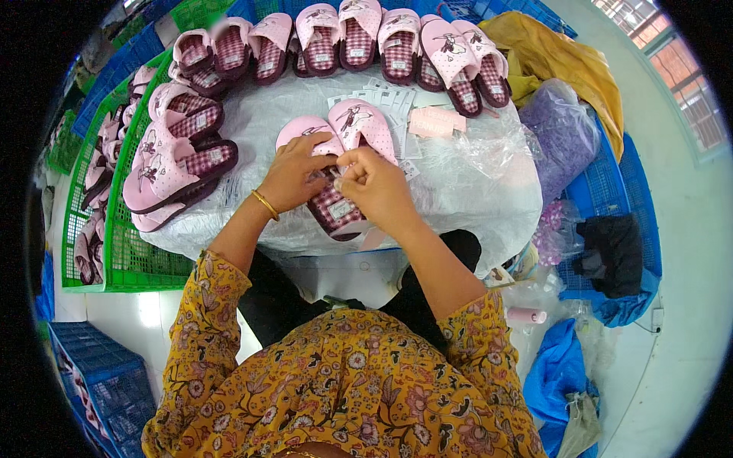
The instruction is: The person sits on the floor and repeatedly picks up pairs of pink slippers, attaches small paper tags to them, and places them back in a row. The person handles the slippers and tags by hand throughout the process.
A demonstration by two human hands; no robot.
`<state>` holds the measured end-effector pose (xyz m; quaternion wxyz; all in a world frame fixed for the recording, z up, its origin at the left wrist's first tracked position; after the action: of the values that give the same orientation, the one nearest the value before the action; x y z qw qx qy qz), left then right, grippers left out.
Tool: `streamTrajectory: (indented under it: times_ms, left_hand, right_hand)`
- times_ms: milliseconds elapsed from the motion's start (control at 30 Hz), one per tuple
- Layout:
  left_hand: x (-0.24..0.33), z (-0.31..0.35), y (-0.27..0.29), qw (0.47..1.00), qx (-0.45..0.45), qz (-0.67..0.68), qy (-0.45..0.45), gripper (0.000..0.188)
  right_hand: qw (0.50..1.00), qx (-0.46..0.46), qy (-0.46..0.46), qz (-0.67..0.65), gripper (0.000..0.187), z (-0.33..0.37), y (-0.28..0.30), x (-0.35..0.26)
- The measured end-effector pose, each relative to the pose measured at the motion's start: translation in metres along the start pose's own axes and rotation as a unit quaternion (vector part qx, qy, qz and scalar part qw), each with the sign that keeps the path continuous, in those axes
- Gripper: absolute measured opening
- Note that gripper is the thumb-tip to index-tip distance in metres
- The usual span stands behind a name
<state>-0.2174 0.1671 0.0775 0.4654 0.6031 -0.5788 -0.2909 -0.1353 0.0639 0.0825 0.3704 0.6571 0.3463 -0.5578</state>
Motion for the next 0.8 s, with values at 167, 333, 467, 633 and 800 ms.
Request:
streamTrajectory:
  times_ms: [167,333,467,633,800]
  left_hand:
    - [-0.004,0.002,-0.009,1.0,-0.019,0.018,0.004,0.037]
    - [-0.003,0.002,-0.011,1.0,-0.014,0.013,0.009,0.037]
    - [-0.004,0.002,-0.011,1.0,-0.015,0.018,0.016,0.037]
    - [-0.004,0.003,-0.011,0.999,-0.019,0.018,0.022,0.038]
    - [-0.004,0.003,-0.012,0.998,-0.042,0.024,0.027,0.038]
  right_hand:
    - [0.975,-0.017,-0.027,0.22,0.03,-0.002,-0.004,0.003]
    - [0.937,-0.03,-0.028,0.347,0.03,-0.011,-0.008,0.003]
    - [0.933,-0.021,-0.045,0.356,0.028,-0.016,-0.007,0.007]
    - [0.931,-0.013,-0.06,0.36,0.026,-0.019,-0.005,0.011]
    - [0.923,-0.014,-0.066,0.378,0.023,-0.024,-0.005,0.014]
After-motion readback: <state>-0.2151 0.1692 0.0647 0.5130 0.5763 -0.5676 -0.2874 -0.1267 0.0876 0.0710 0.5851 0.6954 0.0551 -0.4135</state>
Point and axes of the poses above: each hand's wrist, its own z-axis away from the middle knuckle, its own y-axis out of the back of the hand, x = y × z, the point moved 10 cm from there along -z, towards the middle knuckle, and after that the axes turned 12 degrees about -z, right-handed, at the moved point
